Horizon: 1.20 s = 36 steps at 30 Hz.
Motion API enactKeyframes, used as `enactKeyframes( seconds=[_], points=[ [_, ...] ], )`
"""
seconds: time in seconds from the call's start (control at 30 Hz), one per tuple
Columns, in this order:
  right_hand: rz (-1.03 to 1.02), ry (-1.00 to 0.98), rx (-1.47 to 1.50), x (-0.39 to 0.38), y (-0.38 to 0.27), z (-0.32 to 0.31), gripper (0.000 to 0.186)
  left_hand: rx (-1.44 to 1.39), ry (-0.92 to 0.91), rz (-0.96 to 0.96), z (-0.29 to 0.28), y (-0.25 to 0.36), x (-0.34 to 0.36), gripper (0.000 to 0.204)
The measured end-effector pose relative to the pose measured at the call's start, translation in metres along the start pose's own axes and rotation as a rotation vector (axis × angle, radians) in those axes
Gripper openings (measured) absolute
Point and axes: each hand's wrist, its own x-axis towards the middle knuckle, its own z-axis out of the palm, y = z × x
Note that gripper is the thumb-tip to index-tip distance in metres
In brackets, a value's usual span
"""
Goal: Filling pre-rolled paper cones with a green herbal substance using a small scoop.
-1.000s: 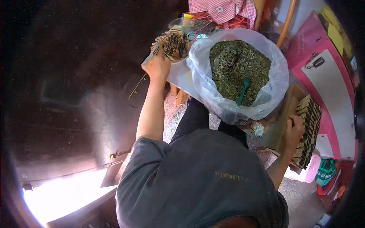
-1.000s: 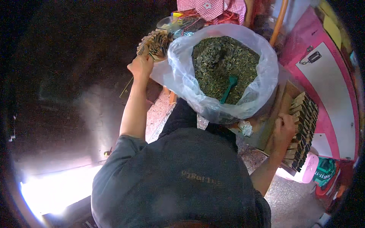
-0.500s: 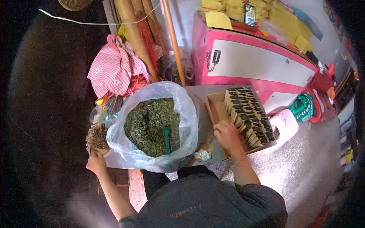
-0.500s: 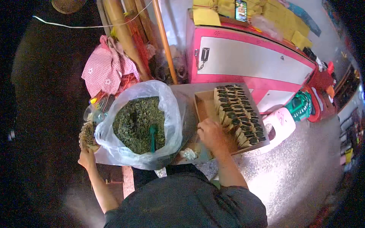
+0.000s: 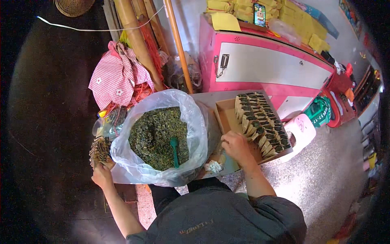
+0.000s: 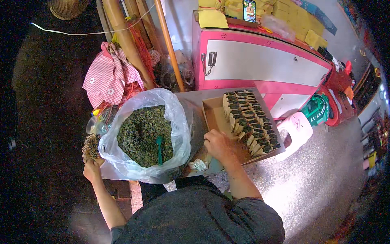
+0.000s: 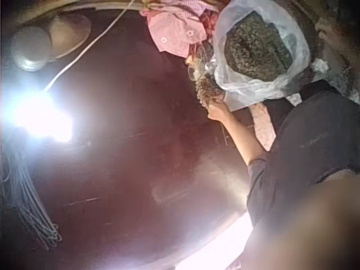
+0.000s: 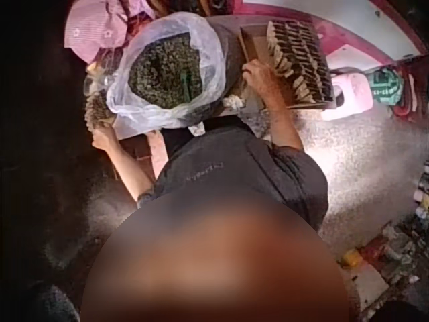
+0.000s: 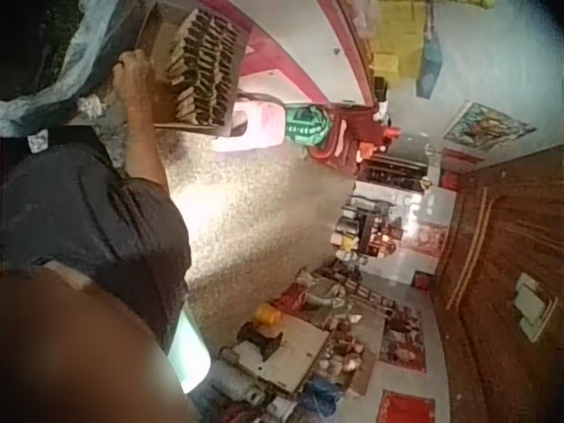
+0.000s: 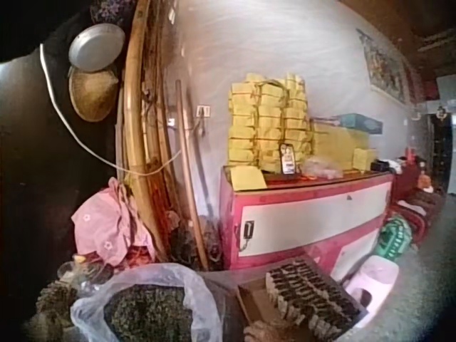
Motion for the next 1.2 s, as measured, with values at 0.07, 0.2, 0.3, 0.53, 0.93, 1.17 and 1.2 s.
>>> enactKeyframes(
  seconds=[0.07,0.2,0.3,0.53,0.93,1.17,1.2],
  points=[
    [-0.014,-0.005,0.009,-0.002,0.005,0.004,0.011,0.045,-0.048,-0.04,0.0,0.0,0.002,0.02],
    [-0.001,-0.015,-0.002,-0.005,0.006,0.009,0.012,0.027,-0.068,-0.035,-0.002,0.001,0.003,0.022],
    [-0.019,-0.039,0.025,-0.005,0.006,0.01,0.012,0.005,-0.028,-0.027,-0.006,0.003,0.001,0.023],
    [-0.009,-0.071,-0.013,-0.004,0.003,0.007,0.01,-0.091,0.009,0.008,-0.012,-0.002,0.002,0.028],
    [0.002,-0.053,0.032,-0.006,0.009,0.018,0.009,-0.288,0.002,-0.071,-0.047,-0.004,0.007,0.031],
    [0.021,-0.103,0.01,-0.003,-0.005,0.008,0.013,-0.315,0.174,0.025,-0.045,-0.018,0.009,0.022],
    [0.021,-0.103,0.009,-0.003,-0.002,0.01,0.013,-0.32,0.245,0.057,-0.046,-0.016,0.009,0.021]
  ],
)
